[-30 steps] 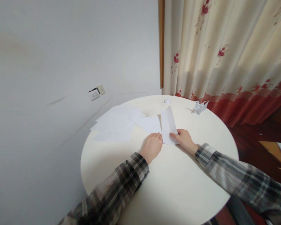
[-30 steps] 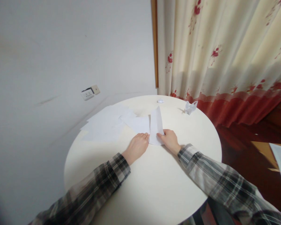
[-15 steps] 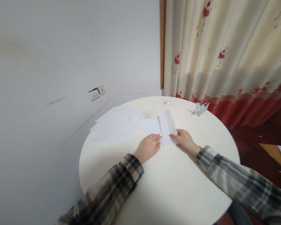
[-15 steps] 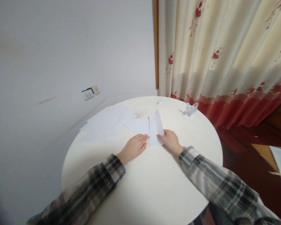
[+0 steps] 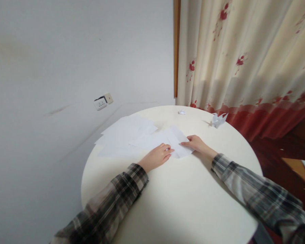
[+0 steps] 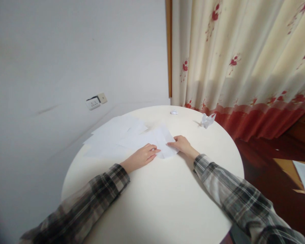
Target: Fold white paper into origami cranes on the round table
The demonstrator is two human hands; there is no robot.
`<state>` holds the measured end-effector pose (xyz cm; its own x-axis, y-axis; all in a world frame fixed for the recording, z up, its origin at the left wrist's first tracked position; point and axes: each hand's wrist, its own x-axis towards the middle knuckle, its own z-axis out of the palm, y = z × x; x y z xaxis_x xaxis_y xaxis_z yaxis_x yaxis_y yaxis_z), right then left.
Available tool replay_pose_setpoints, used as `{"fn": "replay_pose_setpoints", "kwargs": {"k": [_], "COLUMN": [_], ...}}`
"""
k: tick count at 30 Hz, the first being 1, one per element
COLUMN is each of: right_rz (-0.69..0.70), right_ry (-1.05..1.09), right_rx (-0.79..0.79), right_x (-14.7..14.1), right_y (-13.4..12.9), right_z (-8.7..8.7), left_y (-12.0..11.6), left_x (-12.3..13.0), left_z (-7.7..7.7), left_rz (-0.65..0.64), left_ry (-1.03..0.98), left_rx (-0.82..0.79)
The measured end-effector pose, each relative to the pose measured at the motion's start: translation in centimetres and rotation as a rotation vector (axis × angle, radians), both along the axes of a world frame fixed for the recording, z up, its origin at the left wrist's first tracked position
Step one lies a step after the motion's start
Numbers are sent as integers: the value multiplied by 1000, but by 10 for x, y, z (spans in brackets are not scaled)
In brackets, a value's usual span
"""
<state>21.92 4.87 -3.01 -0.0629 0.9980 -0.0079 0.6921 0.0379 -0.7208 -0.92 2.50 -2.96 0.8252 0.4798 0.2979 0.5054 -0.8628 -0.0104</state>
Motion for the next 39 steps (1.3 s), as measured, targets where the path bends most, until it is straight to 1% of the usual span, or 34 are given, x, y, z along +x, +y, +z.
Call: {"fn": "replay_pose_setpoints", "kwargs": {"k": [5,11,17,20,25,30,39], "right_rz": [12,17,-49,-64,-79,-85,-95], "right_ry": [6,27,-94,-74,-65,-68,3], "right_rx": [-23,-90,27,52,98,134,151], "right_x": [1,0,-4,-3,-1,-2,-2], "right_y": [3,7,7,6,4,1,-3], "right_z": [-1,1,-3,-9,-15,-15,-14], "left_y": [-2,-2,-4,-4,-5,-6,-6], "left_x": [3,4,12,15,16,15,15], "left_z": [2,2,4,4,4,4,2], "left_rz": [3,-5,28,40,51,50,44], "left_ry": [20,55,145,200,211,218,212], "left_rx": [17,17,74,111,129,139,151]}}
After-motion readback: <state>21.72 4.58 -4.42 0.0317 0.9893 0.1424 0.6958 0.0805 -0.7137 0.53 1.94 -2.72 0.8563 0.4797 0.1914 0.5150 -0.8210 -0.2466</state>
